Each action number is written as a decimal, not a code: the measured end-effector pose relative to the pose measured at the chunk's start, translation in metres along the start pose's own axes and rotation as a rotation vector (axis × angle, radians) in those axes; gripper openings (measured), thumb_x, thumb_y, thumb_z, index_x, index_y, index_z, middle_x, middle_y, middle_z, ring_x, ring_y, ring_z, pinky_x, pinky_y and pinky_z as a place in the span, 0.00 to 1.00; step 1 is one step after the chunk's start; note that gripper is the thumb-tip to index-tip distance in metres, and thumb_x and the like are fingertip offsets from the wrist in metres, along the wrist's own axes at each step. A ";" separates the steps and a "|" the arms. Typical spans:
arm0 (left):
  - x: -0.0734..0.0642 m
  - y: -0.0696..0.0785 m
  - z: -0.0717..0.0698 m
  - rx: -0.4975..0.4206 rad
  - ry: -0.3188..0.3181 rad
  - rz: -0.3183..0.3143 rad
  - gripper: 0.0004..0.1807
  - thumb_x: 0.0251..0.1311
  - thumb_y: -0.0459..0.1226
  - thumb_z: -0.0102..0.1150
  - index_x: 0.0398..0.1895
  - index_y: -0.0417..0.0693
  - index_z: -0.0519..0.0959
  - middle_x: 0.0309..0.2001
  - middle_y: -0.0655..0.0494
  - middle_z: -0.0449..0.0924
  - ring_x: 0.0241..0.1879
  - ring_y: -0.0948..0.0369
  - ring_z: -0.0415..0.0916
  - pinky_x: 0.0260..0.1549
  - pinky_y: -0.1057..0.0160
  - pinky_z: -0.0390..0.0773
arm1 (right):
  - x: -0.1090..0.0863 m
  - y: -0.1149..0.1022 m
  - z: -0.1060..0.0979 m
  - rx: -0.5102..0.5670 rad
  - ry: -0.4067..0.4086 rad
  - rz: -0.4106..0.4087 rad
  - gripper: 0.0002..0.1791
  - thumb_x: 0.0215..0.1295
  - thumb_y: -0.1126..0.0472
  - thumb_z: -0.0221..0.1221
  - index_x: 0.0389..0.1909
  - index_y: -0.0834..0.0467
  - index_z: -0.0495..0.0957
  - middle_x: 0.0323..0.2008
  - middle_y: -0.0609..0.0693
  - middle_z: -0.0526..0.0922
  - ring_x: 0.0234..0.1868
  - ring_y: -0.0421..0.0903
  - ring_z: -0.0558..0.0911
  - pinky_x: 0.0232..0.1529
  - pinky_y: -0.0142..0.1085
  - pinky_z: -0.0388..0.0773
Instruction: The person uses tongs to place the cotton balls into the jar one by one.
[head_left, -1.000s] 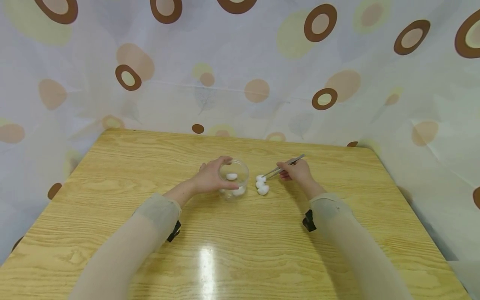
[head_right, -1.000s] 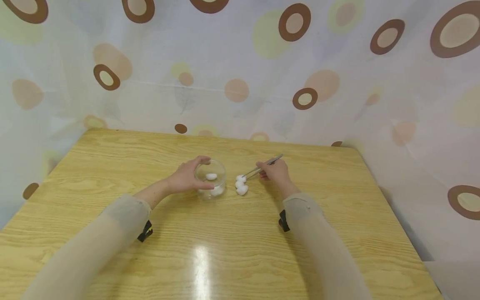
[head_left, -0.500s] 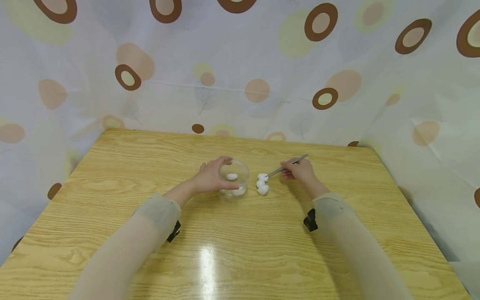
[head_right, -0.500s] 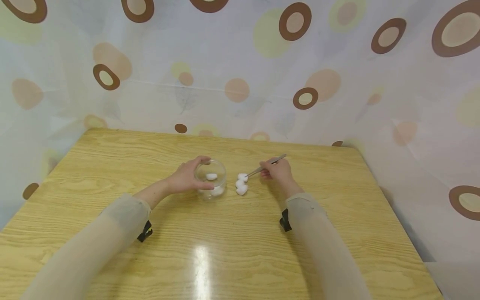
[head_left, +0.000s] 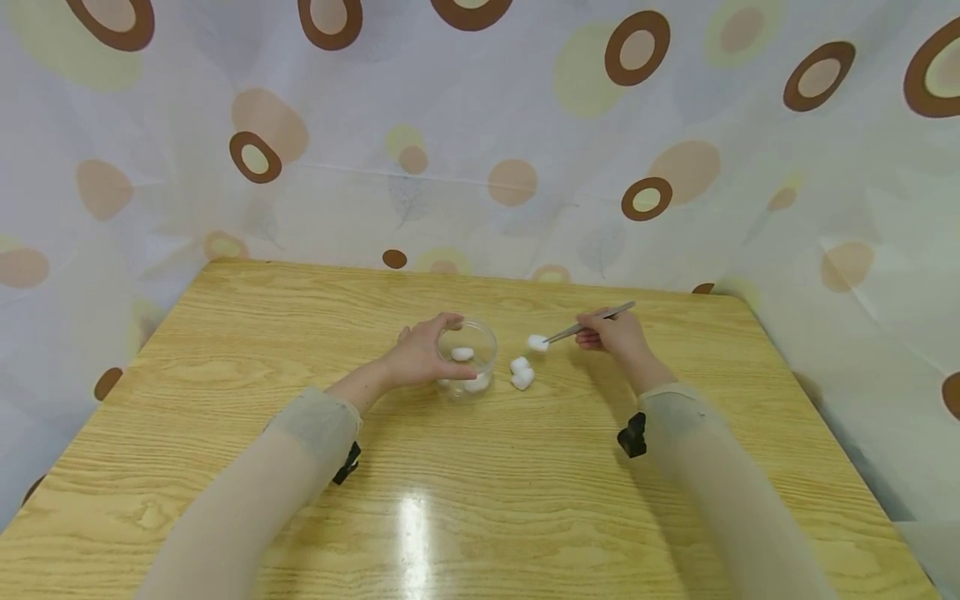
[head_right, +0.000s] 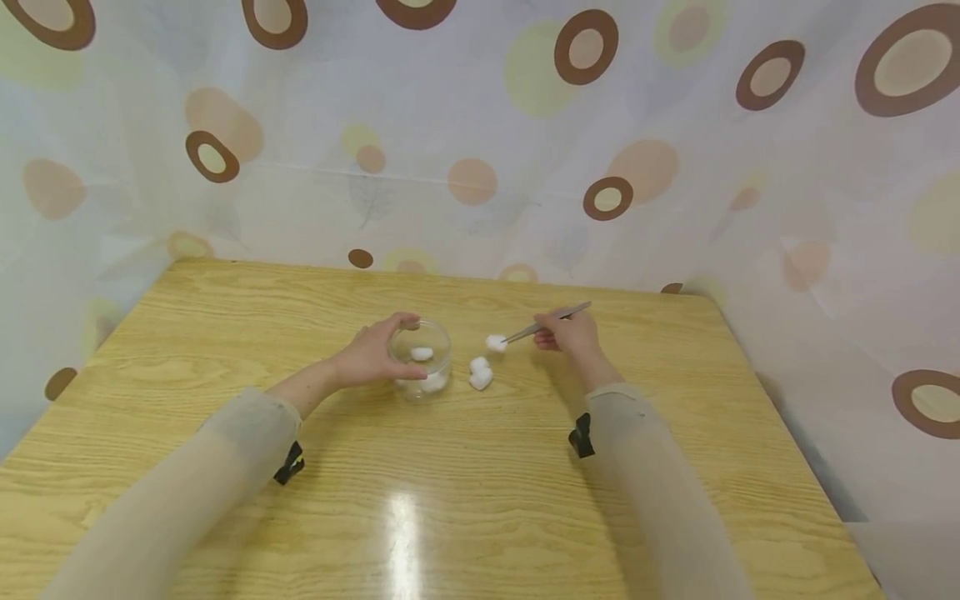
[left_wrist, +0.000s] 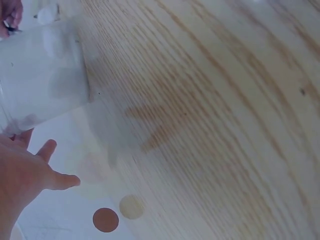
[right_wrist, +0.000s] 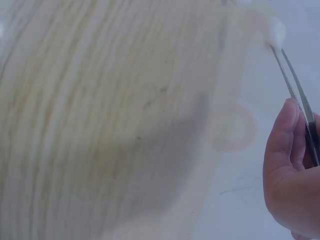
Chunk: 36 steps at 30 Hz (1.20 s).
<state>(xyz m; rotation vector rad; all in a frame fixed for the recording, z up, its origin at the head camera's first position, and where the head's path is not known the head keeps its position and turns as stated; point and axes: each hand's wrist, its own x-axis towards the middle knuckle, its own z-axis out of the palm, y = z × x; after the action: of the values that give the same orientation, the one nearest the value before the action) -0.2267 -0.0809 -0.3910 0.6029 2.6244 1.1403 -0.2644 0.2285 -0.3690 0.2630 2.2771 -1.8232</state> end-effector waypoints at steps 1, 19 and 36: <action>0.000 0.000 0.001 0.004 0.000 0.002 0.48 0.47 0.52 0.68 0.69 0.48 0.56 0.67 0.49 0.65 0.68 0.50 0.58 0.65 0.34 0.32 | -0.001 -0.001 -0.002 0.007 -0.004 -0.005 0.13 0.67 0.62 0.54 0.44 0.68 0.71 0.17 0.43 0.80 0.21 0.35 0.82 0.32 0.29 0.81; 0.001 0.007 0.009 0.035 -0.026 0.019 0.48 0.47 0.53 0.68 0.69 0.47 0.56 0.66 0.50 0.65 0.70 0.50 0.56 0.64 0.32 0.31 | -0.011 -0.031 -0.024 0.185 -0.013 -0.079 0.07 0.66 0.65 0.54 0.28 0.58 0.76 0.16 0.45 0.81 0.20 0.37 0.83 0.29 0.28 0.81; 0.003 0.010 0.012 0.040 -0.029 0.018 0.48 0.47 0.55 0.67 0.69 0.49 0.56 0.67 0.52 0.65 0.69 0.52 0.56 0.65 0.34 0.32 | -0.032 -0.058 -0.013 0.314 -0.089 -0.025 0.06 0.66 0.62 0.55 0.30 0.59 0.75 0.19 0.49 0.81 0.25 0.40 0.84 0.33 0.28 0.81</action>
<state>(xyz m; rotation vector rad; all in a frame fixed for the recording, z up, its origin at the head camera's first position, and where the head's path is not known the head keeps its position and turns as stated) -0.2220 -0.0652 -0.3918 0.6476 2.6287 1.0779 -0.2499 0.2285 -0.3031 0.1979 1.9389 -2.1563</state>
